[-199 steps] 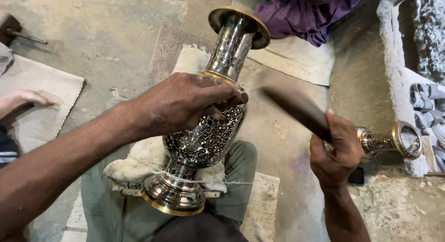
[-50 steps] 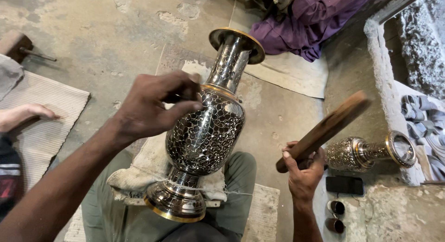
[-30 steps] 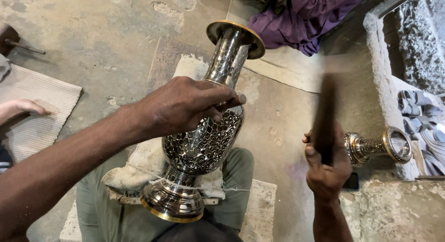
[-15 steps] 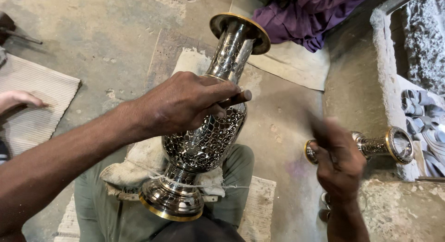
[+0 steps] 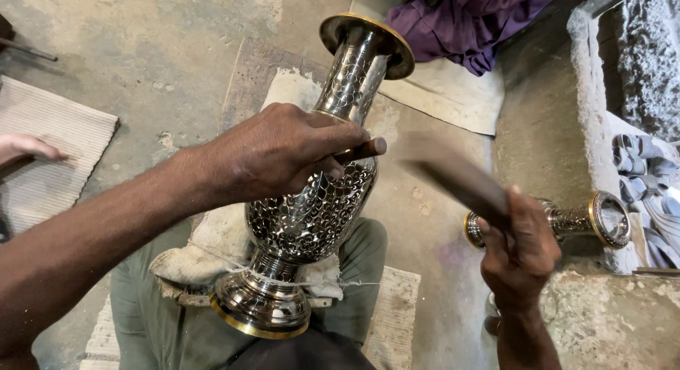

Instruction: The person sits on the floor with an ornate metal vase braced between the legs and holds a small punch against its surface, striking the punch with a wooden mallet to work the patterned body. Near the end the person sets the mallet aside and rubs the vase with a handheld stone.

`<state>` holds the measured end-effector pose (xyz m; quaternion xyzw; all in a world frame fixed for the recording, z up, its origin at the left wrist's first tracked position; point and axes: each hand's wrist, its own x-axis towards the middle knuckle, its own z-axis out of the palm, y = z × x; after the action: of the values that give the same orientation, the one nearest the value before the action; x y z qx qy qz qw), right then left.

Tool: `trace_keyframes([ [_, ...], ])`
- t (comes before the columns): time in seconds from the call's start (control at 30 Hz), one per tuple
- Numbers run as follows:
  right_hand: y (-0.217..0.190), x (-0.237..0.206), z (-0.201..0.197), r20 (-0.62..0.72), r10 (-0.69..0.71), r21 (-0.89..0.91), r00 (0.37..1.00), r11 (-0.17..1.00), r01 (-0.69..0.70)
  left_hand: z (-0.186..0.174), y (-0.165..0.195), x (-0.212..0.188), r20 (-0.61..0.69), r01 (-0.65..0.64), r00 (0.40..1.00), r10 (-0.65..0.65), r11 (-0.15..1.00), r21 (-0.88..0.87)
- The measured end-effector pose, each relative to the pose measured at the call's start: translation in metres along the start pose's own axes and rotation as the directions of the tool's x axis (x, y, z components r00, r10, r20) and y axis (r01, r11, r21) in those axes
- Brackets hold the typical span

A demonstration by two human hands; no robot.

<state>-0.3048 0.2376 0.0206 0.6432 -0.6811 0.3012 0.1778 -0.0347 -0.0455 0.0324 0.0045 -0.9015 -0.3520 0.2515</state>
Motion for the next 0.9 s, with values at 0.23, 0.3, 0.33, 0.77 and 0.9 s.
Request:
trace_keyframes([
  [0.23,-0.012,0.006,0.005,-0.012,0.063,0.123,0.998,0.991,-0.061,0.003,-0.005,0.002,0.045,-0.006,0.999,0.003,0.999,0.048],
  [0.3,-0.013,0.007,0.006,0.017,0.25,0.537,0.968,0.815,-0.22,0.005,-0.006,0.003,0.07,-0.004,0.998,0.001,0.999,0.043],
  [0.33,-0.013,0.007,0.007,0.004,0.148,0.33,0.989,0.933,-0.141,0.006,-0.006,0.003,0.078,-0.004,0.997,0.0,0.998,0.055],
  [0.77,-0.009,0.003,0.011,0.013,0.041,0.087,0.999,0.995,-0.042,0.001,-0.005,0.006,0.134,0.022,0.99,-0.031,0.997,0.071],
  [0.9,-0.008,0.002,0.009,0.015,0.268,0.442,0.963,0.862,-0.247,-0.003,-0.004,0.003,0.07,-0.057,0.996,0.055,0.998,0.03],
])
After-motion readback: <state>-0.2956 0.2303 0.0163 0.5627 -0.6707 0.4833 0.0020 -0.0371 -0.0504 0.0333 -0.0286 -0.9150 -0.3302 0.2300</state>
